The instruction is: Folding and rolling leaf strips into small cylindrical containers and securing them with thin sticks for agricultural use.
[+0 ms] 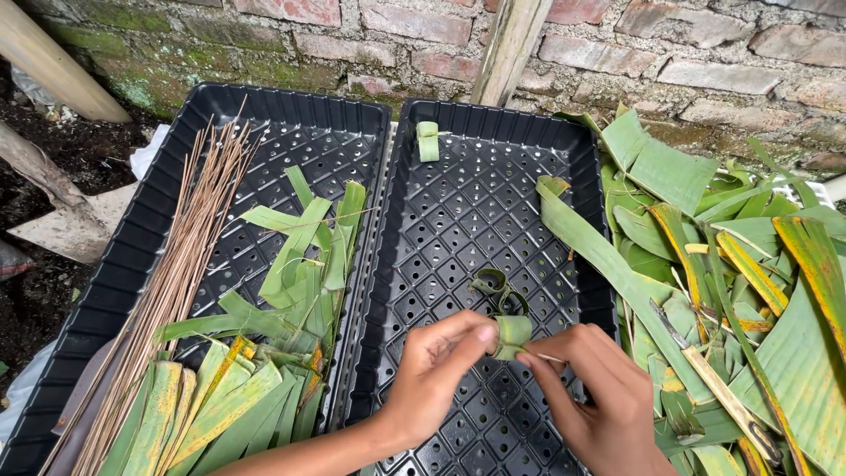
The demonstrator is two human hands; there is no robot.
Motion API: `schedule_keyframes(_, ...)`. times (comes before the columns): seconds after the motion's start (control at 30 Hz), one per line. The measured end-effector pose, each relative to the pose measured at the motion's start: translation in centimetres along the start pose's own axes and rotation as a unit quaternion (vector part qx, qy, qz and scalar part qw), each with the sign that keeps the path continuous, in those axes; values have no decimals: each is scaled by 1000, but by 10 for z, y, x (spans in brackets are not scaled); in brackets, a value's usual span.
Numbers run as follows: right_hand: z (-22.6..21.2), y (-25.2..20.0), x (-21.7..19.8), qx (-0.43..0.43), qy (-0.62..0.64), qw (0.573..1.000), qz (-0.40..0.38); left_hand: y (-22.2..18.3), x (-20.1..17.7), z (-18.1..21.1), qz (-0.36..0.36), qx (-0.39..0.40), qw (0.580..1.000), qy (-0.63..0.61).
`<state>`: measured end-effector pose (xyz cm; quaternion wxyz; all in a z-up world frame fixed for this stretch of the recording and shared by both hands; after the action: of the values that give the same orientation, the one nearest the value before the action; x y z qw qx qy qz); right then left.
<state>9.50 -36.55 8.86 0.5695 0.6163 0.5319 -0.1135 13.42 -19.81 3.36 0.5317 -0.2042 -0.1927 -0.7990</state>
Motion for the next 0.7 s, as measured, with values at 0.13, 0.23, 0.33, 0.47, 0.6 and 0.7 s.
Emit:
schedule_keyframes(0.13,6,-2,2,18,40,999,-12,5,-1,-3,15,-40,999,5)
schedule_keyframes(0.23,8,-5,4,85,80,993,-15,6,1,-2,8,-36,999,4)
schedule_keyframes(0.33,11,-10,6,150,105,983,-31,3,3,1,-4,4,999,39)
schedule_keyframes(0.47,17,-14,9,218,129,965,-69,0,3,5,-36,21,998,53)
schedule_keyframes(0.6,19,-15,9,180,78,979,-50,-4,7,6,-29,74,982,169)
schedule_keyframes(0.7,13,-16,12,154,68,985,-40,-2,9,5,-23,78,991,103)
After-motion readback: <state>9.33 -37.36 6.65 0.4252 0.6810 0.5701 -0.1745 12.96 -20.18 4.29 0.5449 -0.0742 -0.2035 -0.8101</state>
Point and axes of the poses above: each hand's wrist, its own y-axis towards the middle knuckle, its own x-axis out of the palm, z = x × y, the point moved 1 cm from there along y, towards the middle knuckle, and after that the axes turned 13 degrees about -y, right-handed, at the moved point
